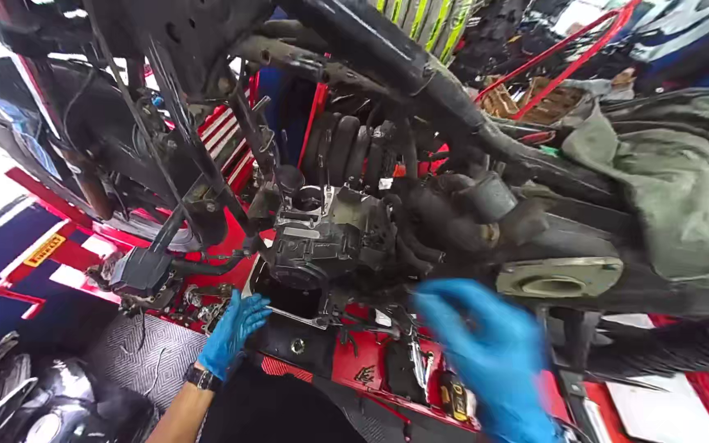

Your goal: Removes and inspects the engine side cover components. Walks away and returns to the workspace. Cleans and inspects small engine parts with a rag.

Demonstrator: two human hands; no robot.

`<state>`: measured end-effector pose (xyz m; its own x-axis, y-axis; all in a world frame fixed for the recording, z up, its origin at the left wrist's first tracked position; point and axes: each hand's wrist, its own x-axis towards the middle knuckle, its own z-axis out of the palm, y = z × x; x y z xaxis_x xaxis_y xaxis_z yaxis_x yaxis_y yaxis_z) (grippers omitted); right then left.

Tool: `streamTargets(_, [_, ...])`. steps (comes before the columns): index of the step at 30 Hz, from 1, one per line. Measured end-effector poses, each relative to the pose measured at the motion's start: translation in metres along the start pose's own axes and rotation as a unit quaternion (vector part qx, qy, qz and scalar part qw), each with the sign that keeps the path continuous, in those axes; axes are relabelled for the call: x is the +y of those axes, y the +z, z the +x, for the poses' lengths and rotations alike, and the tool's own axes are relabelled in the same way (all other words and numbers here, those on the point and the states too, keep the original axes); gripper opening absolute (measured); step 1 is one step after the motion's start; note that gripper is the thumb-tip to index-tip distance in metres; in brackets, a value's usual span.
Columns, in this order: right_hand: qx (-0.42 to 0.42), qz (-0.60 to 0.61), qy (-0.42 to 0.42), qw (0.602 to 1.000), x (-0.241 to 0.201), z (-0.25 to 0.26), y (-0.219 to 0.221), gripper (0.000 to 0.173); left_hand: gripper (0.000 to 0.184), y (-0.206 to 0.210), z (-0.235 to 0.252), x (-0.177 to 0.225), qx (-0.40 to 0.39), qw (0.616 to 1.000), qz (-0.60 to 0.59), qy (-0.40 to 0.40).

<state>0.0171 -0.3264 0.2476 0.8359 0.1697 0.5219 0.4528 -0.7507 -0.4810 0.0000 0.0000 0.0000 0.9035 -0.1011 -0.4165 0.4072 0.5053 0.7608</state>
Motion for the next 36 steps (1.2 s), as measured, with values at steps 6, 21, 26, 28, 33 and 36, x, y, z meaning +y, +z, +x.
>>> streamTargets(6, [-0.131,-0.263,0.111,0.949,0.032,0.026,0.131,0.099,0.09,0.039,0.058,0.047,-0.028,0.996,0.045,-0.072])
streamTargets(21, [-0.023,-0.247,0.143,0.958,0.035,0.028,0.15,0.085,0.081,0.064,0.092,0.058,-0.075,0.984,-0.083,-0.137])
streamTargets(26, [0.016,-0.231,0.169,0.958,0.032,0.027,0.159,0.077,0.084,0.059,0.092,0.061,-0.083,0.986,-0.054,-0.134])
streamTargets(28, [0.046,-0.225,0.164,0.959,0.032,0.022,0.164,0.075,0.083,0.057,0.093,0.061,-0.091,0.986,-0.044,-0.134])
streamTargets(33, [0.029,-0.223,0.167,0.96,0.032,0.026,0.16,0.075,0.082,0.056,0.092,0.058,-0.098,0.987,-0.046,-0.117])
streamTargets(36, [0.044,-0.225,0.161,0.96,0.032,0.024,0.162,0.073,0.082,0.052,0.096,0.056,-0.105,0.986,-0.04,-0.123])
